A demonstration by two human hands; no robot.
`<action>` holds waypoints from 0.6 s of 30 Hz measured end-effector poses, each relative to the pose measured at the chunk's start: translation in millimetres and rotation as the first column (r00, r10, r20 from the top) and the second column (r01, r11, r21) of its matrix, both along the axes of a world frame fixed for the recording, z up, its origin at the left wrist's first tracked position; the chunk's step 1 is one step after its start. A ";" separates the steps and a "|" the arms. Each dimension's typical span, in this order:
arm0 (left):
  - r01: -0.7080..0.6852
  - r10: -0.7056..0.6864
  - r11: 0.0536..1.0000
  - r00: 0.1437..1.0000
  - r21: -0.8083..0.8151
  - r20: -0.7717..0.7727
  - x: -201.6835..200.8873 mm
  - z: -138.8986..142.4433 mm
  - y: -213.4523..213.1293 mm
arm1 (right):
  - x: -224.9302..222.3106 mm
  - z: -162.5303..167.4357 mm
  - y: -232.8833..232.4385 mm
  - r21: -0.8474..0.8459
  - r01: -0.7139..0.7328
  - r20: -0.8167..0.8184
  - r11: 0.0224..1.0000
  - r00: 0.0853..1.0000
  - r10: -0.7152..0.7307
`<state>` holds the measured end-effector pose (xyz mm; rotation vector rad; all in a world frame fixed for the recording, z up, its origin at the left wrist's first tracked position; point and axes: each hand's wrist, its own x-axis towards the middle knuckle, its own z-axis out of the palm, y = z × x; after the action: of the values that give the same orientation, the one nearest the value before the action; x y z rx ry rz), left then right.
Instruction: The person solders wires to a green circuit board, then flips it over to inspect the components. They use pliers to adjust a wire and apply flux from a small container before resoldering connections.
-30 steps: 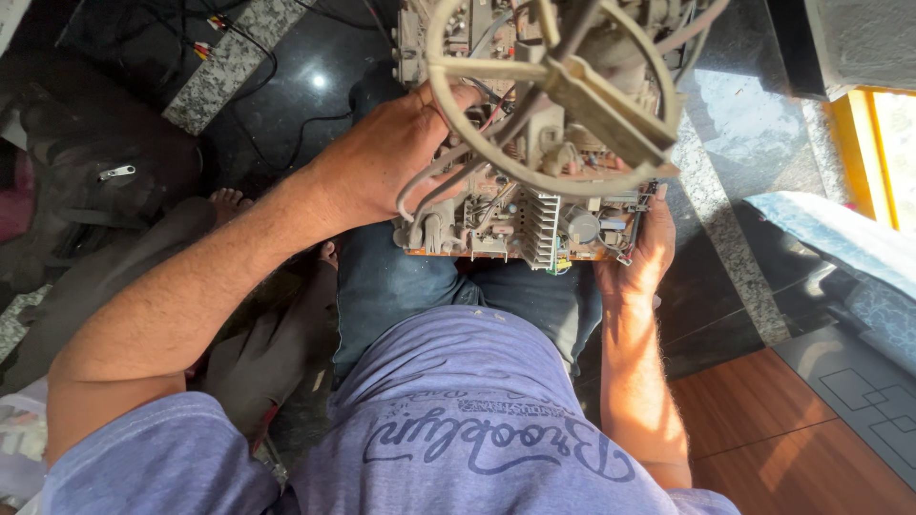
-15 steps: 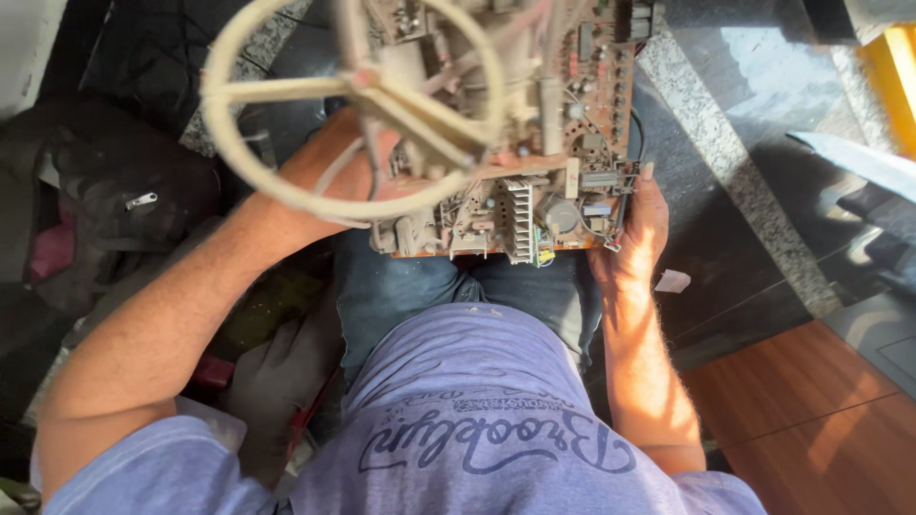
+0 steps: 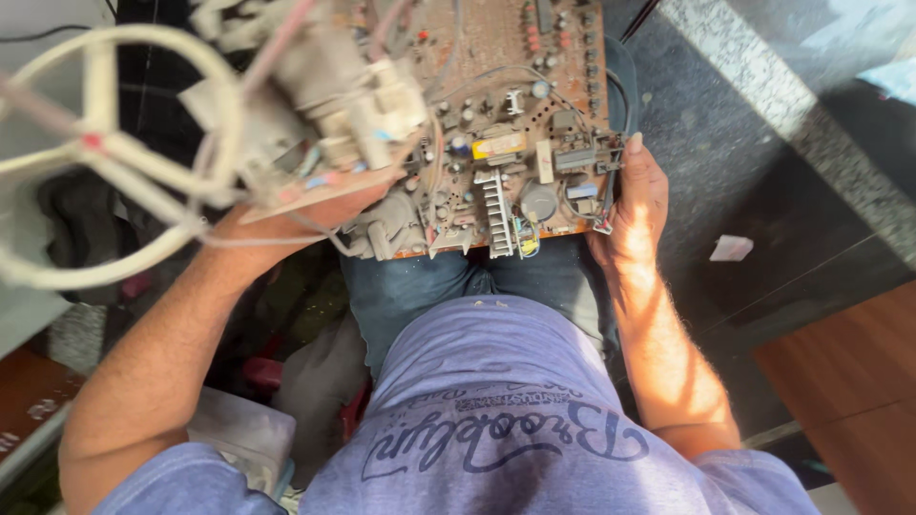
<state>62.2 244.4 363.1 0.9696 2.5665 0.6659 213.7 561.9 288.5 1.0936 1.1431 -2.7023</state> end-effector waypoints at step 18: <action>-0.049 0.085 0.988 0.965 -0.149 0.246 -6.8 45.5 31.8 | 4.5 -6.3 -3.2 -0.097 0.021 0.029 0.995 0.999 -0.019</action>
<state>55.4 276.2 408.5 0.7051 2.3927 0.5751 218.3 558.7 282.3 1.1315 0.9897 -2.7157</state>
